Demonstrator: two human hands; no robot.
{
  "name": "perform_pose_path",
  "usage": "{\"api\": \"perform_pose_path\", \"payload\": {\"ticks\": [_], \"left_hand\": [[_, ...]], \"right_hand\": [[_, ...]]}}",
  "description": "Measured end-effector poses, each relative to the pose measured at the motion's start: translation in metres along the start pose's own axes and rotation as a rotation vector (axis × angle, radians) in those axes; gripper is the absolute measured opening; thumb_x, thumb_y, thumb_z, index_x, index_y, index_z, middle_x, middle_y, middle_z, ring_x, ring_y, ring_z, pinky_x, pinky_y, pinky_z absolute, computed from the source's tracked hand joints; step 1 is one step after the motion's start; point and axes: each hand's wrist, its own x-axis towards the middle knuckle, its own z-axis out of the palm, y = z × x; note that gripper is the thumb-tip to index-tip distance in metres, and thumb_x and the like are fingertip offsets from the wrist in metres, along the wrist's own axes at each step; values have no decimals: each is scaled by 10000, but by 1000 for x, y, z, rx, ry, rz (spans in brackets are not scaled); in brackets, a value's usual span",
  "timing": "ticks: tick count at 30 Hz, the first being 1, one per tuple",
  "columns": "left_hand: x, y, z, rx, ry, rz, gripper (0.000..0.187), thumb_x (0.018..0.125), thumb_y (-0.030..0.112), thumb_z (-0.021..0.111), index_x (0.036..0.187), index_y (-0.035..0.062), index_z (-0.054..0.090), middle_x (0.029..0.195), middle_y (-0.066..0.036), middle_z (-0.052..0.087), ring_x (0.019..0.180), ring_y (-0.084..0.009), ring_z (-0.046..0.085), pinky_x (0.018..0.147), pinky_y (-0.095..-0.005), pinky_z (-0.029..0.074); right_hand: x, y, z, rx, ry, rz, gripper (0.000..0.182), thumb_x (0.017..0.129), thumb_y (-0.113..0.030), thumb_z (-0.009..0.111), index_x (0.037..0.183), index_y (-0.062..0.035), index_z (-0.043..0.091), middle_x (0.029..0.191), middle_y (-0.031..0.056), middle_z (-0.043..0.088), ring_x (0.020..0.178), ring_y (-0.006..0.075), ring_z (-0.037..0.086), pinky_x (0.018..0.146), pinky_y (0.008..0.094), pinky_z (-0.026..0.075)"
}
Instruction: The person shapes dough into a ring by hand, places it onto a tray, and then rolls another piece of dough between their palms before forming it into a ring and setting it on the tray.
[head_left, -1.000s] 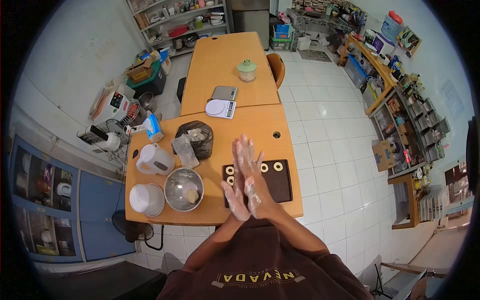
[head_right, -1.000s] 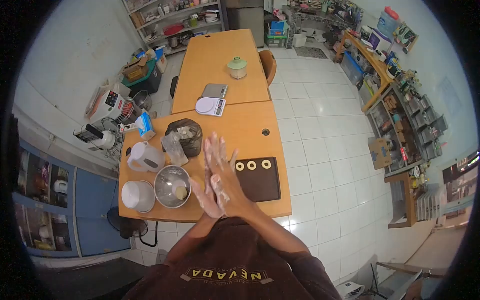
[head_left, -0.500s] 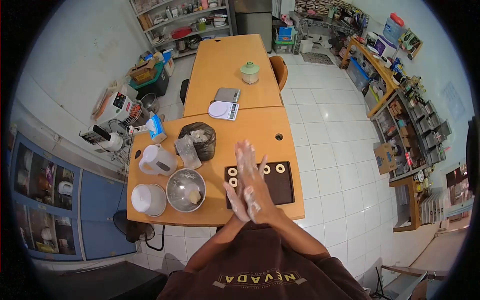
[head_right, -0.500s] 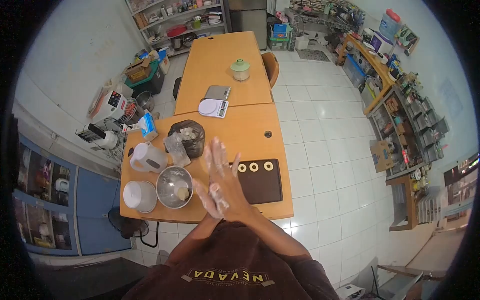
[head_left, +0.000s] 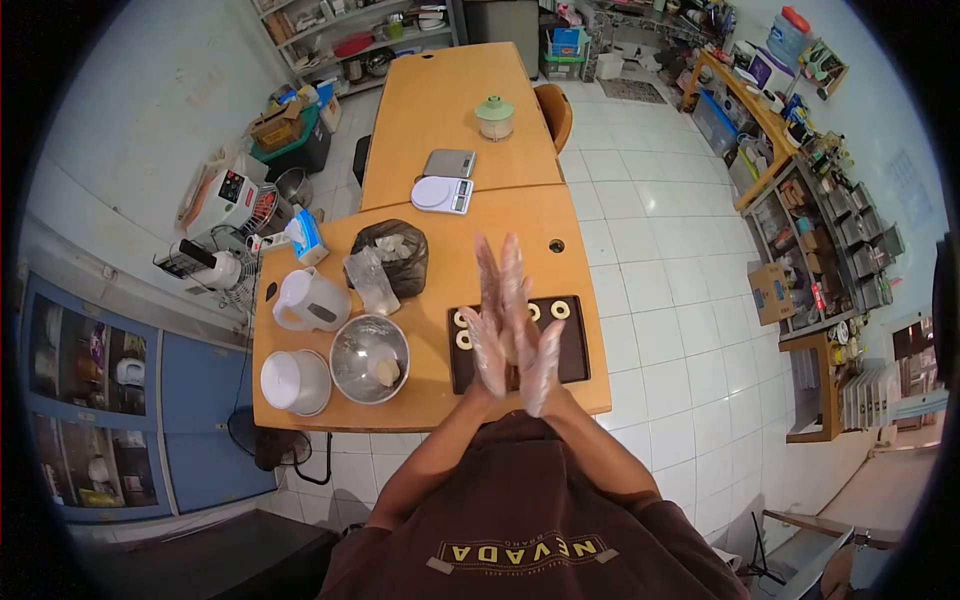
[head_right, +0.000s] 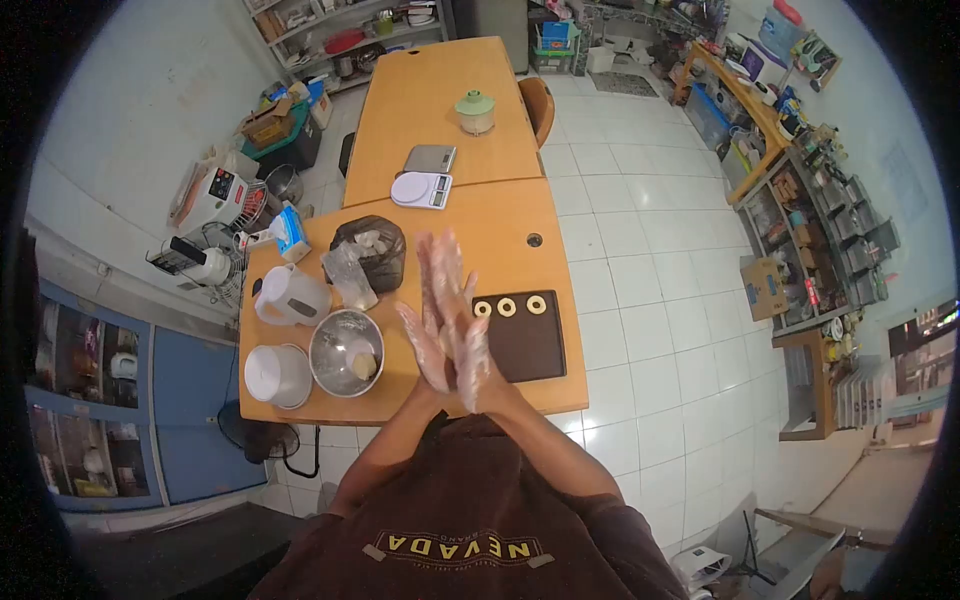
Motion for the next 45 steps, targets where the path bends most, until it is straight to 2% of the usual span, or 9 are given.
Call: {"api": "perform_pose_path", "payload": {"ticks": [5, 13, 17, 22, 27, 30, 33, 38, 45], "left_hand": [[-4, 37, 19, 5, -122, 205, 1038, 976, 846, 149, 1702, 120, -1, 1782, -60, -3, 1635, -270, 30, 1298, -518, 97], [27, 46, -13, -353, 106, -2, 894, 1029, 777, 199, 1713, 212, 89, 1775, 35, 115, 1598, -175, 122, 1284, -364, 83], [20, 43, -12, -200, 206, -84, 879, 1063, 728, 178, 1703, 130, 113, 1768, -35, 134, 1592, -205, 151, 1302, -406, 81], [2, 35, 4, 163, -72, 113, 940, 1026, 769, 115, 1703, 122, 31, 1781, -63, 13, 1631, -248, 5, 1304, -426, 8], [-8, 46, 24, -62, -106, 181, 984, 999, 806, 129, 1701, 136, -33, 1780, -66, -58, 1632, -313, 2, 1301, -519, 3], [2, 69, 23, 43, -105, 177, 873, 1057, 713, 236, 1707, 179, 3, 1783, -13, -31, 1620, -314, 89, 1272, -560, 199], [1, 59, 13, -33, -20, 62, 835, 1106, 586, 327, 1692, 118, -40, 1764, -111, 41, 1610, -315, 173, 1255, -557, 286], [-7, 21, -2, -43, 8, -40, 820, 1088, 666, 228, 1694, 201, -70, 1774, -56, -16, 1628, -293, 76, 1283, -550, 207], [-14, -2, -5, -152, -9, -118, 797, 1081, 679, 199, 1698, 218, -7, 1774, -20, 9, 1627, -283, 79, 1300, -560, 151]], "right_hand": [[6, 5, -7, -240, 7, 14, 953, 1027, -728, -12, 1687, -60, 147, 1768, 164, -66, 1624, 348, -110, 1236, 542, -188], [-20, 16, 20, -328, -33, -94, 862, 1077, -637, 45, 1681, -30, 142, 1758, 206, 64, 1613, 442, -63, 1224, 600, -171], [-27, 18, 18, -376, -67, -73, 840, 1089, -611, 52, 1679, -16, 108, 1761, 197, 46, 1612, 438, -73, 1238, 579, -156], [6, -10, 1, -192, -7, -51, 847, 1083, -647, 64, 1691, -56, 74, 1770, 164, -16, 1617, 373, -125, 1250, 538, -148], [21, 9, -11, -239, -32, -36, 852, 1083, -658, 109, 1693, -65, 47, 1770, 154, -60, 1618, 359, -133, 1244, 542, -160], [8, 16, -7, -310, -109, -32, 809, 1102, -597, 155, 1689, -47, 64, 1768, 175, -30, 1620, 376, -116, 1240, 561, -160], [-3, 14, 3, -275, -96, -54, 787, 1113, -555, 163, 1678, -10, 107, 1761, 202, 21, 1620, 403, -73, 1239, 576, -157], [-21, 20, 3, -43, -84, 4, 792, 1114, -544, 165, 1667, 21, 122, 1754, 226, 40, 1619, 414, -52, 1243, 589, -142], [-23, 23, 2, -332, -56, -201, 811, 1106, -552, 122, 1665, 34, 71, 1755, 224, 22, 1617, 413, -79, 1226, 612, -166]]}}
